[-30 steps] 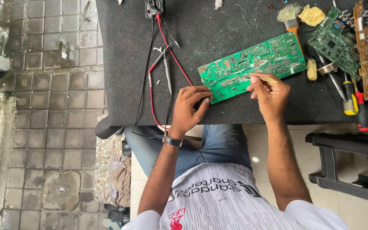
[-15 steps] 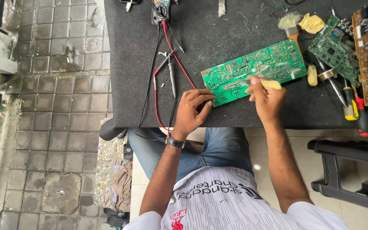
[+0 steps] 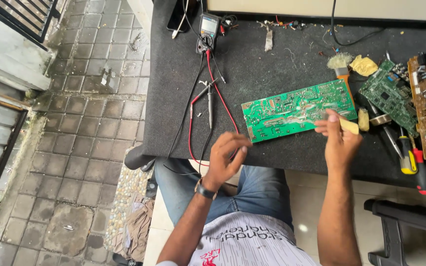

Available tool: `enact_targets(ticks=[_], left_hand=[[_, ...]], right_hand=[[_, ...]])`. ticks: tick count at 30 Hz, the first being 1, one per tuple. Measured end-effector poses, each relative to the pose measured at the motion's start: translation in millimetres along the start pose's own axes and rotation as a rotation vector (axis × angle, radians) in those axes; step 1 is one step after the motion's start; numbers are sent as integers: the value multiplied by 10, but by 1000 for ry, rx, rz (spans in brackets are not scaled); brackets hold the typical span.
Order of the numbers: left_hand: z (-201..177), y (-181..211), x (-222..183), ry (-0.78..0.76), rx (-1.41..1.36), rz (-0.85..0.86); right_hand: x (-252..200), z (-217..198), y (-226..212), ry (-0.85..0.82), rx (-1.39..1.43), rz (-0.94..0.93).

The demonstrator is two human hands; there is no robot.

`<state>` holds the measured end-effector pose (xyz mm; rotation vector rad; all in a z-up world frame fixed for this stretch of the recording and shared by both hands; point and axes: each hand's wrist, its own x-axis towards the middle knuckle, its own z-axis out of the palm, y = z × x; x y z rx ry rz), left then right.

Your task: Testing and cleaning a printed circuit board using a multimeter and cleaning tools at a workbench.

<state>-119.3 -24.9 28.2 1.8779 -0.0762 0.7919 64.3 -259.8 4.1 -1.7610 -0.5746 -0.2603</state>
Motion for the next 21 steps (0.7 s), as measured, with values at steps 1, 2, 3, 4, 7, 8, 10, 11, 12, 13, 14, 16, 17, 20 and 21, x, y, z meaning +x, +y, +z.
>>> enact_targets(ticks=[1, 2, 3, 4, 7, 8, 10, 11, 12, 13, 14, 16, 17, 20, 21], left_hand=[[10, 84, -74, -43, -66, -60], [2, 202, -146, -34, -63, -48], [0, 320, -224, -355, -229, -303], [-9, 433, -288, -678, -387, -552], [349, -113, -717, -1262, 224, -889], [452, -392, -1053, -1246, 218, -897], [621, -942, -1725, -1149, 634, -747], [689, -963, -1785, -1128, 637, -767], [762, -967, -1869, -1039, 697, -744], [829, -971, -1954, -950, 758, -721], [818, -932, -1936, -923, 761, -746], [797, -835, -1930, -755, 877, -579], [797, -817, -1868, -735, 880, -604], [690, -741, -1630, -870, 605, -1029], [643, -678, -1534, -1069, 551, -1057]], right_hand=[[-36, -99, 60, 16, -24, 62], [-103, -130, 39, 15, -20, 47], [-173, -164, 22, 41, -69, 67], [-218, -181, 10, 67, -112, 82], [-172, -79, 17, 82, -79, 156], [-154, -73, 52, 65, -76, 151], [-114, 0, 111, 126, 46, 97], [-80, 41, 150, 105, 60, 93], [-65, 78, 186, 121, 163, 104], [-56, 121, 217, 137, 265, 118], [-10, 180, 169, 107, 281, 113], [42, 279, 62, -15, 290, 69], [60, 305, 83, -43, 302, 68], [97, 405, 122, -140, 345, 63], [93, 393, 130, -136, 265, 29]])
